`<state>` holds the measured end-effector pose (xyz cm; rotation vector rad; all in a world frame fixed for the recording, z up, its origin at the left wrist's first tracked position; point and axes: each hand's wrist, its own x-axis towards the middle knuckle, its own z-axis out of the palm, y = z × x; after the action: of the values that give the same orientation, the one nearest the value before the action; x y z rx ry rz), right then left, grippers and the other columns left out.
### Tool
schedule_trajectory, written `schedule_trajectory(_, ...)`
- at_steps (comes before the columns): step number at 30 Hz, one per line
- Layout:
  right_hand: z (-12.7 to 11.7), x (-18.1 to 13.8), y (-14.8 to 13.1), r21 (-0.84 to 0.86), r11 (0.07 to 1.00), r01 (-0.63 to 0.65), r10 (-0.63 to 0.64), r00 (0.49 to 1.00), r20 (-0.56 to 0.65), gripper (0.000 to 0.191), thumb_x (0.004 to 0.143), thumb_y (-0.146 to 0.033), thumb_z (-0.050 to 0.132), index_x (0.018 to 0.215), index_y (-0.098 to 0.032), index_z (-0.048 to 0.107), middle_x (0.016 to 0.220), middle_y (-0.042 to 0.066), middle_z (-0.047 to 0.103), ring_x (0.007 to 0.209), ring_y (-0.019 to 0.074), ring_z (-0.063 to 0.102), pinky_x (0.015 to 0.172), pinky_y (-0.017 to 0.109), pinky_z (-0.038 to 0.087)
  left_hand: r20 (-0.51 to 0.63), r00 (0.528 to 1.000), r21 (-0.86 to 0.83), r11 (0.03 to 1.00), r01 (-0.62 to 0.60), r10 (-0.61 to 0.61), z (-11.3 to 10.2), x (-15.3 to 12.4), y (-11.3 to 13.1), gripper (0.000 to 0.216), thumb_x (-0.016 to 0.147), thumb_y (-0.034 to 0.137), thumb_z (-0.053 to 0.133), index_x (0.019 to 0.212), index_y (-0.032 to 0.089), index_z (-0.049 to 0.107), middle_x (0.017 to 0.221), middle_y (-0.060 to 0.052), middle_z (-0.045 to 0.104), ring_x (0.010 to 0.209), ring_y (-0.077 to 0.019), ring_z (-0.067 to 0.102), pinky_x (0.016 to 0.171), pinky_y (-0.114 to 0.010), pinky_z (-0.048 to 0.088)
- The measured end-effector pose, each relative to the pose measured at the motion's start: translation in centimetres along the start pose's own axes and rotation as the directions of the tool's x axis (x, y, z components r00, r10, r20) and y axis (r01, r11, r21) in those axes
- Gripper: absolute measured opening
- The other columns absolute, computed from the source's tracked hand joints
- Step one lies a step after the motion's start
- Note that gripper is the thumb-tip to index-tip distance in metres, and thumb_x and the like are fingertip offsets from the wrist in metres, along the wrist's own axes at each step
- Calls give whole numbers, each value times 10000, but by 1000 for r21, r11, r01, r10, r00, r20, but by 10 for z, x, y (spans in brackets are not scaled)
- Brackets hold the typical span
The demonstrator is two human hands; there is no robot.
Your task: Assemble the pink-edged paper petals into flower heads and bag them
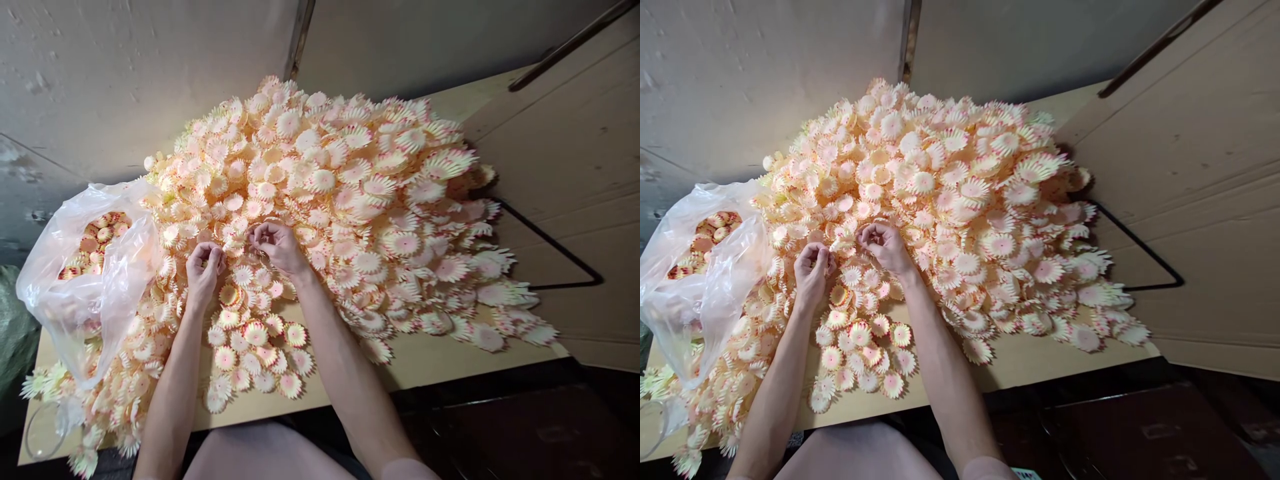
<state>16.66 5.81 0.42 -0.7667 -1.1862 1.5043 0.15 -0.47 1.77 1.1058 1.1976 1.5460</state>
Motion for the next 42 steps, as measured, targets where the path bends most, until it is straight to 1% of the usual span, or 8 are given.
schedule_trajectory(5,-1,4,2,3,1000,-15,15,997,-71,155,671,-267,704,672,-194,567,705,-14,532,631,100,456,638,272,498,-67,998,-149,988,-29,19,-1,1,-3,326,847,499,632,826,208,487,633,45,500,505,-62,450,484,-187,393)
schedule_trajectory(8,-3,5,1,37,999,-11,15,994,-108,191,649,-287,748,686,-197,584,727,-11,553,655,109,482,611,262,494,-121,992,-189,981,-50,27,-1,2,-3,301,848,474,642,897,228,475,707,40,552,531,-62,504,471,-168,395)
schedule_trajectory(12,-1,3,-1,21,999,-25,26,998,-56,230,648,-316,800,710,-188,620,842,17,658,682,112,562,602,244,485,-109,989,-21,994,-106,103,1,0,0,388,801,353,727,1097,267,491,979,-13,642,689,-77,597,559,-169,457)
schedule_trajectory(15,2,0,-5,10,1000,-7,7,1000,3,215,662,-298,807,713,-187,631,821,11,678,756,128,614,706,259,514,-48,985,209,966,-151,164,0,-1,1,238,793,331,729,960,203,618,912,-29,661,795,-112,625,679,-199,499)
schedule_trajectory(18,3,-3,-6,4,999,-44,44,994,99,222,652,-290,817,698,-183,628,820,9,690,817,145,644,784,286,527,17,987,316,936,-155,158,1,-1,1,198,799,349,712,875,167,694,866,-44,701,800,-141,647,749,-247,521)
schedule_trajectory(22,2,-3,-5,3,993,-118,116,979,168,217,647,-284,821,723,-179,647,808,3,694,803,143,656,796,294,534,35,989,340,929,-147,144,2,1,1,222,783,354,722,876,153,722,843,-49,734,766,-154,666,738,-262,534)
schedule_trajectory(26,1,-3,-5,0,994,-113,111,977,183,203,658,-282,818,757,-176,676,787,-5,691,754,121,644,771,269,530,29,991,358,924,-135,133,2,1,1,210,794,351,709,857,152,734,823,-48,744,760,-157,675,730,-257,536)
schedule_trajectory(42,0,-3,-4,-33,991,-127,131,977,169,248,608,-294,856,761,-176,700,779,2,717,710,125,660,715,263,548,41,992,390,911,-130,123,2,-1,4,227,802,376,699,856,158,738,838,-52,751,789,-174,689,767,-276,542)
